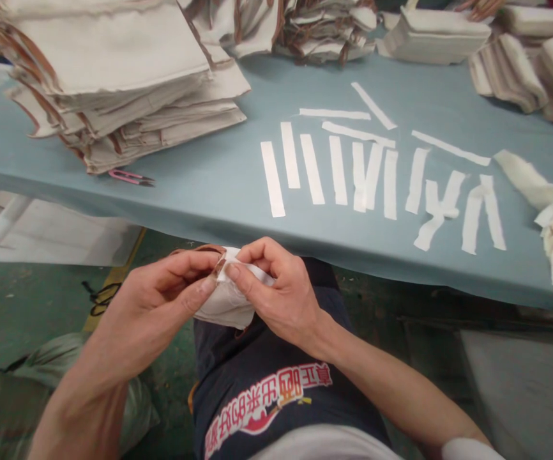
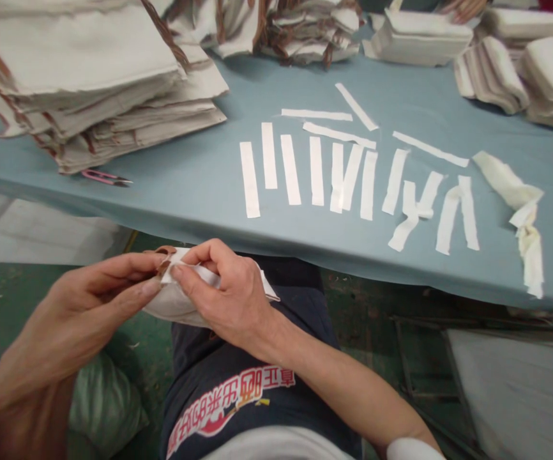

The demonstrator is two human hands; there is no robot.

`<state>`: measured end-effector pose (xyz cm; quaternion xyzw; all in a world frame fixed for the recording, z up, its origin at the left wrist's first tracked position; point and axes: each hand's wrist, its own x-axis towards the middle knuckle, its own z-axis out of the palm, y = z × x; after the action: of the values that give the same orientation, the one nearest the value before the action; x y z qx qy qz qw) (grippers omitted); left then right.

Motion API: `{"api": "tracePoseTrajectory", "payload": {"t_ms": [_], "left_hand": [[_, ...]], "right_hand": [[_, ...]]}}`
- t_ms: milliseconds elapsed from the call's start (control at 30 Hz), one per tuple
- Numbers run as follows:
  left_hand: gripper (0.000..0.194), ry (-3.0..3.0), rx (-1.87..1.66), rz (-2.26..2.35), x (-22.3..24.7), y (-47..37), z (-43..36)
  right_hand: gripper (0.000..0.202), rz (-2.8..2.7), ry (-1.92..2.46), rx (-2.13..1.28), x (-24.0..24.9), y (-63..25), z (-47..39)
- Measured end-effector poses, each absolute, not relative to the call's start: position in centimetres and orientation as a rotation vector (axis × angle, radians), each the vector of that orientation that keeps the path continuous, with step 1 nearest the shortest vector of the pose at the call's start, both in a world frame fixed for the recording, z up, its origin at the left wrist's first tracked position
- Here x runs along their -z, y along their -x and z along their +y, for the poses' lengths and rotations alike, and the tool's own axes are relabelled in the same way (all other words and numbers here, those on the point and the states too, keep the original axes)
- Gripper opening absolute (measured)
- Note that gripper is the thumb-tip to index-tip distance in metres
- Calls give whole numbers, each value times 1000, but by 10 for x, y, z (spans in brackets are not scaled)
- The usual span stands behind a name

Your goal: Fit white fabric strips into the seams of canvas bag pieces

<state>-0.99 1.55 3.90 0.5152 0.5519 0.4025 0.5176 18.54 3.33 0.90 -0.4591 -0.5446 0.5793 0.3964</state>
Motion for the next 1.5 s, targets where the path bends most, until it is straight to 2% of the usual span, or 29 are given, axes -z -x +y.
{"api": "tracePoseTrajectory", "payload": {"t_ms": [233,433,633,867,1200,1367,1500], "left_hand": [[25,-1142,-987,1290,-44,9,23],[35,-1082,-1013,1319,-44,18,31],[36,-987,-1047,1368,-41,17,32],[42,-941,-1076,1333,-38,19,35],[39,-1031,-1141,1244,-33,18,33],[22,-1092,-1192,1374,-31,14,30],[21,-1119,-1204,1425,-30,11,28]], "right_hand": [[27,-1352,1181,-1440,-15,-182,39],[39,-1308,1115,-1552,-18,-176,45],[28,-1297,1142,-1496,-16,-170,47],[27,-1338,1213,-1415,-19,-164,49],[22,-1300,1214,-1299,-15,-154,47],[23,-1297,1205,-1252,-11,-151,43],[28,-1298,1193,-1270,-9,-150,43]]}}
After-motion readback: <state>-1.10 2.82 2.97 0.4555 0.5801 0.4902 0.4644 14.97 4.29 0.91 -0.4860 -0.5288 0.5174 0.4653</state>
